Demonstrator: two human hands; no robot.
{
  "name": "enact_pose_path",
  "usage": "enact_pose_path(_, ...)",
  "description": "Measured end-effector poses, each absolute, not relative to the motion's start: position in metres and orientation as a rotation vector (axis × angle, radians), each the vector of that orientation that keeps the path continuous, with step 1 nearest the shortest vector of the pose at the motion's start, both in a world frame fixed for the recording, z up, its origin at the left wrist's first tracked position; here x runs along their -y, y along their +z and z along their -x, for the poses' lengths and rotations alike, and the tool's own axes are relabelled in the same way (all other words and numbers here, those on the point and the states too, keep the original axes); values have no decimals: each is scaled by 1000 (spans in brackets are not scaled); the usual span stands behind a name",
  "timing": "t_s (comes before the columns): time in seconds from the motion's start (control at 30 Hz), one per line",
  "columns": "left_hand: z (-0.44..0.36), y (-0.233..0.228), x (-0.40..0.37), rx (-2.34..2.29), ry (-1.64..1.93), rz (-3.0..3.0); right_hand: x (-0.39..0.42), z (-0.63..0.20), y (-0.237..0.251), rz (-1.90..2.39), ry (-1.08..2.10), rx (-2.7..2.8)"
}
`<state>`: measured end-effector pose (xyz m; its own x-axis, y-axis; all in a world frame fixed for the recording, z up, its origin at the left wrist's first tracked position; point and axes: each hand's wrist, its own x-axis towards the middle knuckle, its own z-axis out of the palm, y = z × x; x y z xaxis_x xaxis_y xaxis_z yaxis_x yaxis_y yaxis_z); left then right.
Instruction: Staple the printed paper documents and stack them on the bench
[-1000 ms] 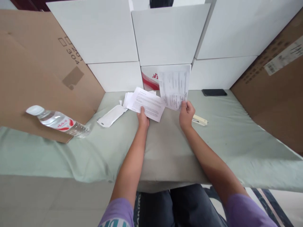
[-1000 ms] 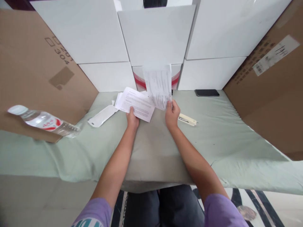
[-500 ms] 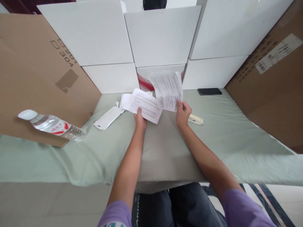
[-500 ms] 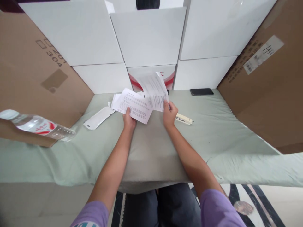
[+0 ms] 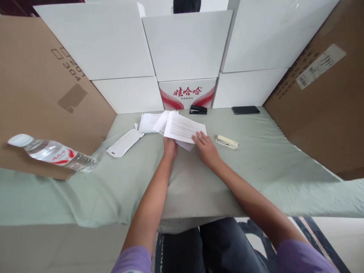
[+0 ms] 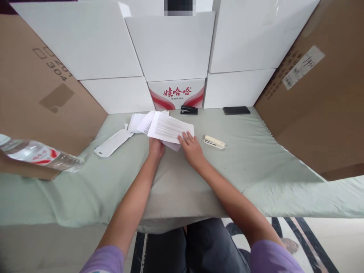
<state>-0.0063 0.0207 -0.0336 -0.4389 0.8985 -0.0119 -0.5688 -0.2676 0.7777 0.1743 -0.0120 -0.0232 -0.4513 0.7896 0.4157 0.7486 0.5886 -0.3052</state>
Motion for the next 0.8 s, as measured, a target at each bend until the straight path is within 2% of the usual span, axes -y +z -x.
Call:
enact_pose_path(0.1, -5, -36, -15, -940, 1796, -514, 16, -170, -30, 1371, 81, 2271)
enact_pose_path(0.37, -8, -51, -15, -898, 1684, -635, 17, -167, -36, 1332, 245, 2229)
enact_pose_path(0.57, -7, -50, -16, -1077, 1713, -668, 22, -166, -34, 1342, 163, 2177)
enact_pose_path(0.8, -11, -46, -12, -1031, 1776, -625, 17, -165, -43, 1302, 111, 2141)
